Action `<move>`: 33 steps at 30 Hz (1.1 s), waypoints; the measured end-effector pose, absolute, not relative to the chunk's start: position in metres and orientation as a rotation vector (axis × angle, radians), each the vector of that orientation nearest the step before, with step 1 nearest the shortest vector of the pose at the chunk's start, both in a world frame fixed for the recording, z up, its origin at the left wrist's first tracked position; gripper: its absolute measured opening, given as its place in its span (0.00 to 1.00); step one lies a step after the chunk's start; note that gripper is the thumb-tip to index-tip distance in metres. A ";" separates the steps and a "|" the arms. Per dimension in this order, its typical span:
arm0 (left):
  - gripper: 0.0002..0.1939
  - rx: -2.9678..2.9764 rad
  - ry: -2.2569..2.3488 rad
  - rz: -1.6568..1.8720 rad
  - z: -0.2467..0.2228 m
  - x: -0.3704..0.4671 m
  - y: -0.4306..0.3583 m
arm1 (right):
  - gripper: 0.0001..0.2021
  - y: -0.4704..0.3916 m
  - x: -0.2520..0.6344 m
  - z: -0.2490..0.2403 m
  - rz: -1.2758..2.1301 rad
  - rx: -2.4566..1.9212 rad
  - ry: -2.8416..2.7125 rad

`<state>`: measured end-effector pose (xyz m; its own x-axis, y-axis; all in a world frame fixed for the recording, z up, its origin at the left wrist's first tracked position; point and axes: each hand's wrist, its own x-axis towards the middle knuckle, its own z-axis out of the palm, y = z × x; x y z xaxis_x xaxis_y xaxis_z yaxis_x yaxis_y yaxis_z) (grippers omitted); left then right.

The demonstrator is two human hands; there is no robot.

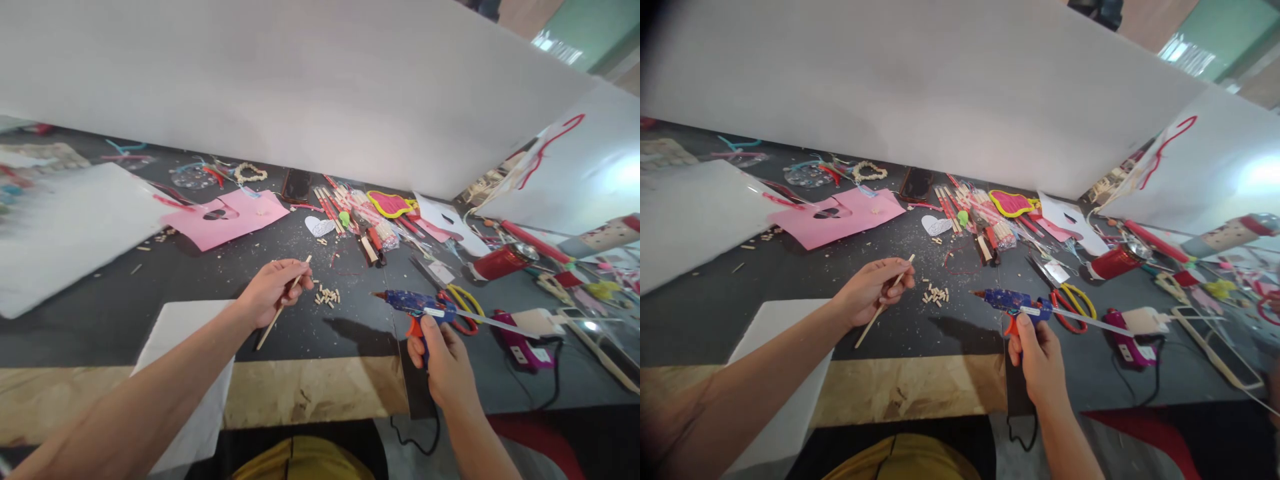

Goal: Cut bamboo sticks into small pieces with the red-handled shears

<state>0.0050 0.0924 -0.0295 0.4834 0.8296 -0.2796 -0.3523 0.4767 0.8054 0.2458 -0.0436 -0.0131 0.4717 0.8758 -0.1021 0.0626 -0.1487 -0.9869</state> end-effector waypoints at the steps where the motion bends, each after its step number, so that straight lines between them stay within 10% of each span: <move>1: 0.09 0.750 0.738 0.807 -0.030 0.005 0.092 | 0.17 -0.044 0.247 -0.012 0.873 -1.567 -0.838; 15: 0.10 0.774 0.722 0.776 -0.028 0.004 0.092 | 0.09 -0.037 0.239 0.007 1.362 -1.228 -0.713; 33: 0.12 0.995 0.392 0.671 -0.007 0.002 0.070 | 0.14 -0.021 0.198 0.010 0.891 -1.823 -1.352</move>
